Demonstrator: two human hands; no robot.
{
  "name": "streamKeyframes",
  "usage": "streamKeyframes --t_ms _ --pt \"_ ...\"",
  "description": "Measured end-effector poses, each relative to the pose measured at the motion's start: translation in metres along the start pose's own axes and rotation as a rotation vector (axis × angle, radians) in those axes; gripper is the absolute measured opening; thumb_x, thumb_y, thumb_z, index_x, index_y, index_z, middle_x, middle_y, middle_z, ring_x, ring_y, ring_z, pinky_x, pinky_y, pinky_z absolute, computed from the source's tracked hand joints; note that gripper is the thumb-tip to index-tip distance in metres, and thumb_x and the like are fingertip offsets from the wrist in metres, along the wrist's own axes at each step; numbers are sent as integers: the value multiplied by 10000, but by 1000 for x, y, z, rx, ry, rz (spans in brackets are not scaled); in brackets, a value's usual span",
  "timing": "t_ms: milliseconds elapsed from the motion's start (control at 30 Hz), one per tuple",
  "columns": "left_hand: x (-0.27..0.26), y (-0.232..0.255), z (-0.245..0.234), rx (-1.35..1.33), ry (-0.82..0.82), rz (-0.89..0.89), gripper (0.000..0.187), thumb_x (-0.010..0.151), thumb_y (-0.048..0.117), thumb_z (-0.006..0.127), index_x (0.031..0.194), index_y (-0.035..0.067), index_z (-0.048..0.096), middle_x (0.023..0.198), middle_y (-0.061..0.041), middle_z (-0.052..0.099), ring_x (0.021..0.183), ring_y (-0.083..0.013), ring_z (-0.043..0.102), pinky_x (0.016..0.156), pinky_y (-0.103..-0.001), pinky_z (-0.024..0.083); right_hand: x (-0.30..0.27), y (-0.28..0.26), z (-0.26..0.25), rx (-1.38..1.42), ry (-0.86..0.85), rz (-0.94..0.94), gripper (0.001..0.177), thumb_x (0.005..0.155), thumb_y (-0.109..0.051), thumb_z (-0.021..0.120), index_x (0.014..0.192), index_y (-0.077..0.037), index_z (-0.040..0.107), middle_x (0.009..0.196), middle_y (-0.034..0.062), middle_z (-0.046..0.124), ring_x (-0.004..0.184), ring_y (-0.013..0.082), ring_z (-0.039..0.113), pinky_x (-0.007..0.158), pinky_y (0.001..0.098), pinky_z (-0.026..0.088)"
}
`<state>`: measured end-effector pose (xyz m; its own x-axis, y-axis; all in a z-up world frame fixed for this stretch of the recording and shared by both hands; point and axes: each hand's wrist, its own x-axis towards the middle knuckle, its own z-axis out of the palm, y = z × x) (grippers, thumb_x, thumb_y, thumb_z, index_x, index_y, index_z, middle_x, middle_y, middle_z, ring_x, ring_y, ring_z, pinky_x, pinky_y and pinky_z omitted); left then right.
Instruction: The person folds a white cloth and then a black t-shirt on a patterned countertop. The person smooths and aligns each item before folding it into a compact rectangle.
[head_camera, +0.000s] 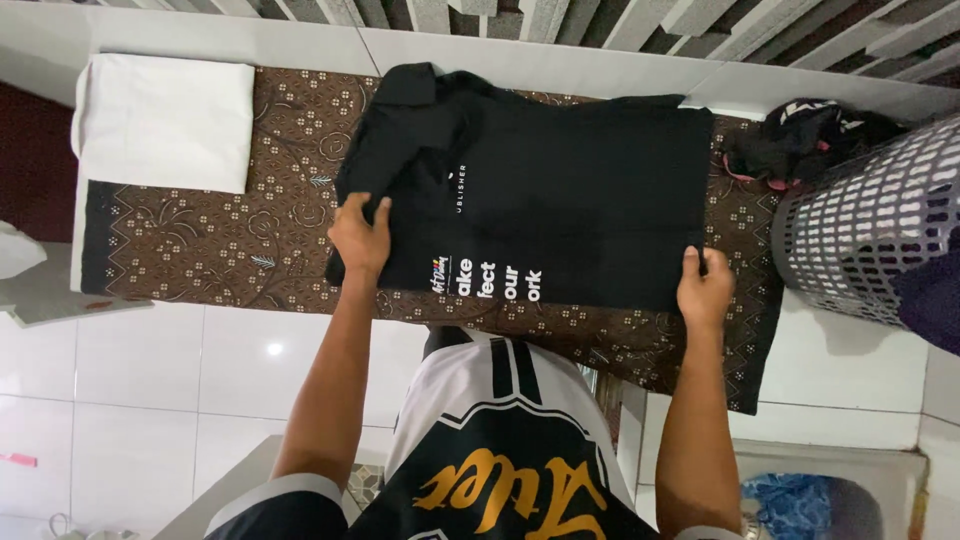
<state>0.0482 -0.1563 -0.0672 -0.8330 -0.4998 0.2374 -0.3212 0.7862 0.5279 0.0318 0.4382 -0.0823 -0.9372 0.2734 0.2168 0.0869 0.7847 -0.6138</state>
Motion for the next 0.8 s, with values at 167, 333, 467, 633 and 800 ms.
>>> streamKeyframes --t_ms 167,333,467,633,800 --pt "-14 4 -14 -2 81 48 261 976 369 748 1112 178 633 997 -29 720 922 -291 691 733 -490 519 -6 -4 4 39 57 -86 147 1078 -171 741 1051 -29 714 866 235 667 830 439 663 715 501 501" --pt "-14 17 -26 61 89 98 291 1013 377 706 1163 143 619 985 -66 717 873 -309 692 713 -500 510 -13 -31 -2 -54 110 -98 172 1080 -230 742 1121 -64 728 861 182 725 820 428 697 690 509 536" --pt "-26 24 -51 327 100 122 356 1037 501 594 1192 181 615 833 -40 721 721 -268 726 652 -458 519 -26 -45 -14 -221 142 -78 235 1053 -323 771 1166 -119 745 826 156 733 777 391 727 678 493 558" --pt "-43 -18 -51 483 26 130 335 1071 461 527 1217 173 615 782 -57 750 664 -274 740 655 -444 505 -34 -43 -20 -174 92 -146 245 1117 -279 661 1240 -76 719 935 192 750 823 399 732 713 497 574" --pt "-38 -39 -57 327 106 229 242 1060 308 566 1214 126 603 851 -124 750 613 -359 709 579 -465 539 -31 -34 -14 -255 144 -298 180 1081 -227 694 1227 -127 727 992 104 749 825 342 729 709 459 563"
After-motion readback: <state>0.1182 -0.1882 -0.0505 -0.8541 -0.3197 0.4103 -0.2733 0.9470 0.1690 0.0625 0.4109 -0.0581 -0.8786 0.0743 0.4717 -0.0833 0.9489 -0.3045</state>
